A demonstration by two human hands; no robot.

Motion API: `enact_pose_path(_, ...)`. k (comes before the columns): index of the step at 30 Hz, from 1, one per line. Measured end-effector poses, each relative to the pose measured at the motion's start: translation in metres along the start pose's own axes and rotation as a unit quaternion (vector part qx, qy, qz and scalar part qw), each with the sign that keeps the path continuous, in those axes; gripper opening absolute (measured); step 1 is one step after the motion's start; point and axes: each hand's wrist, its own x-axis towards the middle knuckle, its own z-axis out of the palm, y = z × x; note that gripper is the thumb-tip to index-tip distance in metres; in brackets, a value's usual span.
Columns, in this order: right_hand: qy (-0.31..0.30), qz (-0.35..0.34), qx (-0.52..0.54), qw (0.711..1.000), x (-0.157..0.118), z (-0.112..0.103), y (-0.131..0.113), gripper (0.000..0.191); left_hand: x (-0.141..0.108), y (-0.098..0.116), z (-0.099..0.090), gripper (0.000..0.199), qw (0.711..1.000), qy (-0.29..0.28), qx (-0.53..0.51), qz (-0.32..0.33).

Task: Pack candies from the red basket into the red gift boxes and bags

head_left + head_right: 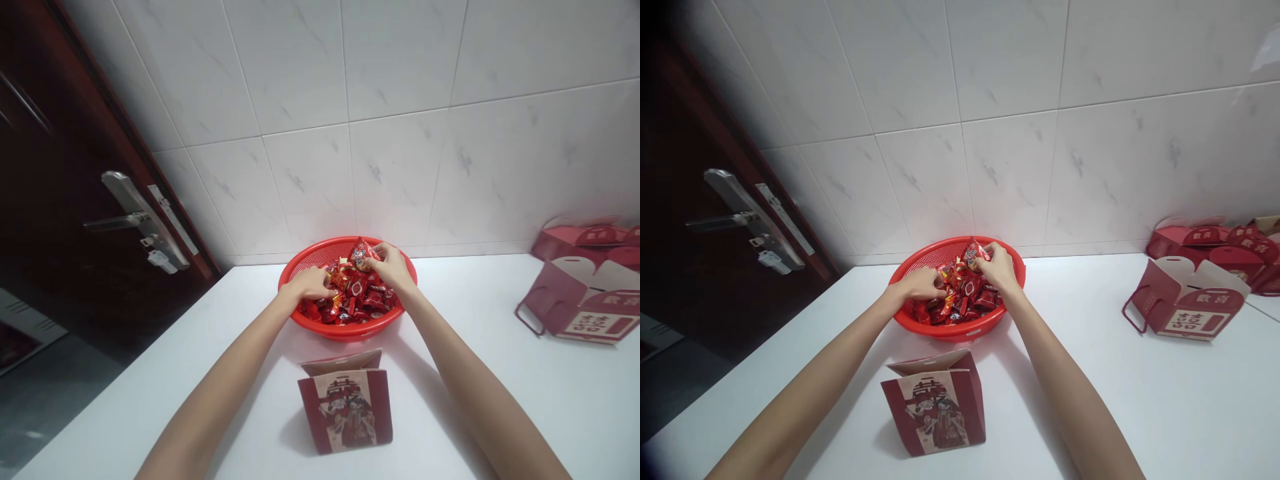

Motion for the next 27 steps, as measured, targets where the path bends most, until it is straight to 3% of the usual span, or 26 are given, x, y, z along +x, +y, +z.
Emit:
enact_pose_path(4, -0.006, 0.011, -0.016, 1.000, -0.001, 0.000, -0.003, 0.015, -0.003, 0.005, -0.004, 0.017, 0.996, -0.043, 0.074, -0.025)
enact_pose_path(8, 0.001, 0.018, -0.032, 0.999, -0.002, -0.001, -0.007, 0.015, -0.002, -0.001, -0.004, 0.020, 0.996, -0.083, 0.043, -0.003)
enact_pose_path(12, -0.001, 0.013, -0.037, 0.999, -0.002, -0.001, -0.008, 0.013, 0.003, -0.010, -0.001, 0.029, 0.988, -0.028, -0.155, 0.010)
enact_pose_path(16, 0.002, 0.021, -0.052, 0.998, -0.001, -0.001, -0.007, 0.014, 0.007, -0.013, -0.001, 0.035, 0.917, 0.053, -0.391, 0.058)
enact_pose_path(19, -0.005, 0.028, -0.073, 0.997, 0.000, -0.001, -0.006, 0.014, 0.008, -0.016, -0.001, 0.044, 0.889, 0.083, -0.444, 0.079)
enact_pose_path(23, -0.020, 0.026, -0.120, 0.992, 0.000, -0.001, -0.004, 0.017, 0.009, -0.022, 0.000, 0.052, 0.876, 0.097, -0.464, 0.087)
enact_pose_path(27, 0.040, -0.056, -0.136, 0.988, -0.001, 0.000, -0.005, 0.021, 0.012, -0.025, 0.004, 0.052, 0.868, 0.104, -0.474, 0.101)
